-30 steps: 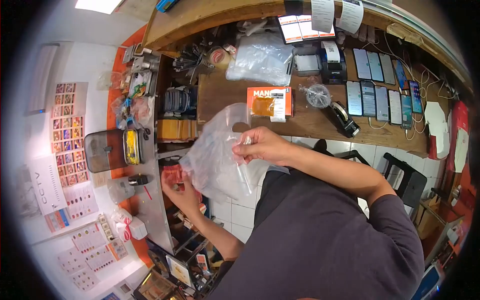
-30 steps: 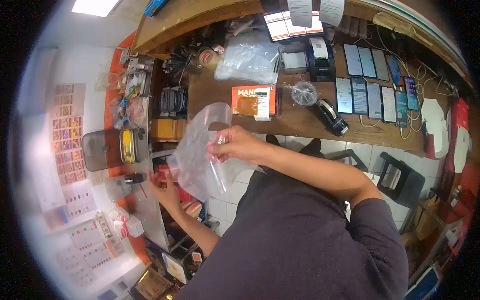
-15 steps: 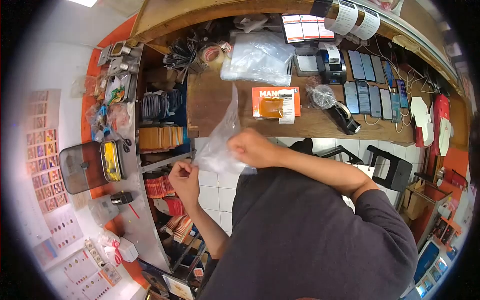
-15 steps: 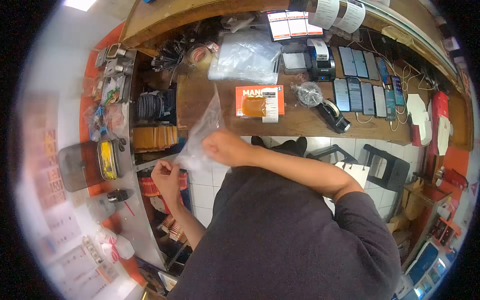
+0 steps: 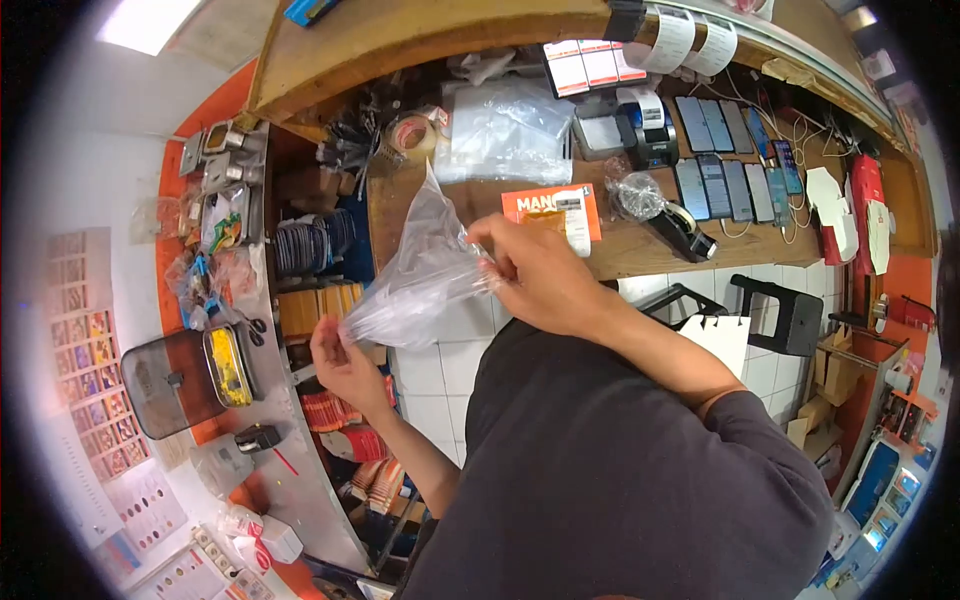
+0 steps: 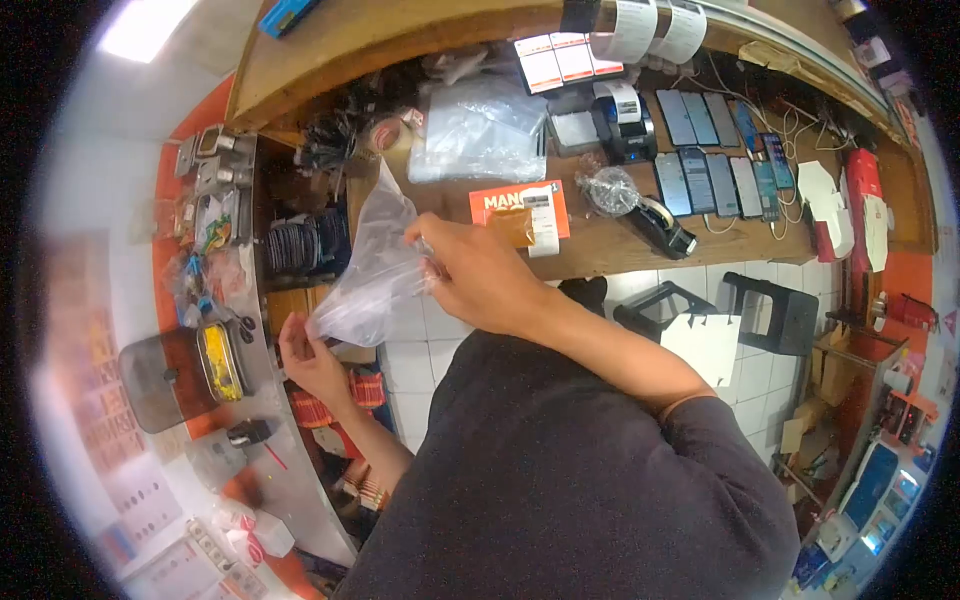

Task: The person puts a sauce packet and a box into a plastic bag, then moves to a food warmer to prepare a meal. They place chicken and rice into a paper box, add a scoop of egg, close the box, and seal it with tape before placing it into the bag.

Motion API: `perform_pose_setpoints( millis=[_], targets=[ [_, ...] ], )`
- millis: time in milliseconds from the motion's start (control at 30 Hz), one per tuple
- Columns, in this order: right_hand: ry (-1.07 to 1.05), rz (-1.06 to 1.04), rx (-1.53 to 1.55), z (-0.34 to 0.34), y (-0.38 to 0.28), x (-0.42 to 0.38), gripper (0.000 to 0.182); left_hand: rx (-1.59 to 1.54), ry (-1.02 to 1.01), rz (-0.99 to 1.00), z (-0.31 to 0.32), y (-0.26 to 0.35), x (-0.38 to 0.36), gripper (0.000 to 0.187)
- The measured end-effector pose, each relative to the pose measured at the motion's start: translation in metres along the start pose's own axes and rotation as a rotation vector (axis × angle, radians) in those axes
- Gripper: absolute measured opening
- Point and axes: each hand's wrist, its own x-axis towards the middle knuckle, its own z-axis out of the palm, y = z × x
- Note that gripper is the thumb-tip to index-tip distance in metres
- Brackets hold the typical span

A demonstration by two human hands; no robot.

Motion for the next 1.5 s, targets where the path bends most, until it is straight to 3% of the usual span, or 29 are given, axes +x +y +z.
perform_pose_setpoints(
  millis=[67,100,133,200,267,333,367,400,467,567,633,667,733,767,900,967,1000,1100,1300,1500],
  targets=[
    [0.120,-0.068,-0.016,0.012,0.017,0.005,0.012,-0.031,-0.178,-0.016,0.008,0.000,0.000,0.044],
    [0.081,-0.135,-0.073,0.019,0.033,0.006,0.014,-0.094,-0.311,-0.072,0.009,-0.005,0.002,0.053],
    [0.044,-0.205,-0.134,0.021,0.042,0.012,0.017,-0.114,-0.317,-0.054,0.021,-0.003,0.002,0.053],
    [0.011,-0.148,-0.126,0.032,0.047,0.012,0.013,-0.344,-0.436,-0.219,0.050,0.006,-0.008,0.058],
    [-0.074,0.013,0.215,0.051,0.058,0.008,0.018,-0.226,-0.399,-0.104,0.074,-0.002,-0.015,0.055],
    [-0.068,0.063,0.177,0.058,0.064,0.005,0.023,-0.171,-0.418,-0.189,0.090,0.007,-0.019,0.044],
    [-0.070,0.114,0.147,0.059,0.063,0.006,0.028,0.049,-0.345,-0.024,0.091,0.020,-0.021,0.036],
    [-0.062,0.087,0.129,0.057,0.061,0.009,0.028,0.027,-0.332,-0.002,0.094,0.021,-0.021,0.036],
    [-0.022,0.236,0.273,0.049,0.057,0.010,0.037,-0.017,-0.436,-0.019,0.089,0.019,-0.021,0.038],
    [-0.034,0.278,0.404,0.057,0.092,0.009,0.045,0.157,-0.462,-0.013,0.080,-0.011,-0.025,0.036],
    [-0.089,0.264,0.390,0.052,0.090,0.006,0.048,0.055,-0.525,-0.192,0.082,-0.017,-0.031,0.034],
    [-0.143,0.274,0.383,0.050,0.089,0.004,0.050,0.049,-0.518,-0.181,0.083,-0.033,-0.032,0.034],
    [-0.192,0.300,0.450,0.047,0.088,0.000,0.049,0.075,-0.377,0.070,0.091,-0.057,-0.028,0.031],
    [-0.243,0.341,0.525,0.045,0.088,-0.002,0.049,0.234,-0.396,-0.124,0.084,-0.060,-0.021,0.033],
    [-0.320,0.249,0.318,0.031,0.072,0.001,0.036,0.254,-0.302,-0.076,0.080,-0.062,-0.009,0.034],
    [-0.318,0.158,0.278,0.030,0.062,0.003,0.033,0.186,-0.117,-0.005,0.076,-0.047,-0.010,0.035],
    [-0.324,0.063,0.223,0.028,0.059,0.004,0.030,0.188,-0.122,-0.001,0.074,-0.039,-0.009,0.035],
    [-0.334,0.061,0.229,0.028,0.052,0.007,0.023,0.232,-0.101,-0.017,0.072,-0.027,-0.006,0.037],
    [-0.314,-0.048,-0.027,0.035,0.055,0.004,0.016,0.236,-0.035,0.049,0.064,-0.063,-0.005,0.033],
    [-0.328,0.012,-0.101,0.025,0.057,-0.001,0.007,0.386,-0.057,0.051,0.036,-0.121,-0.001,0.022]
  ],
)
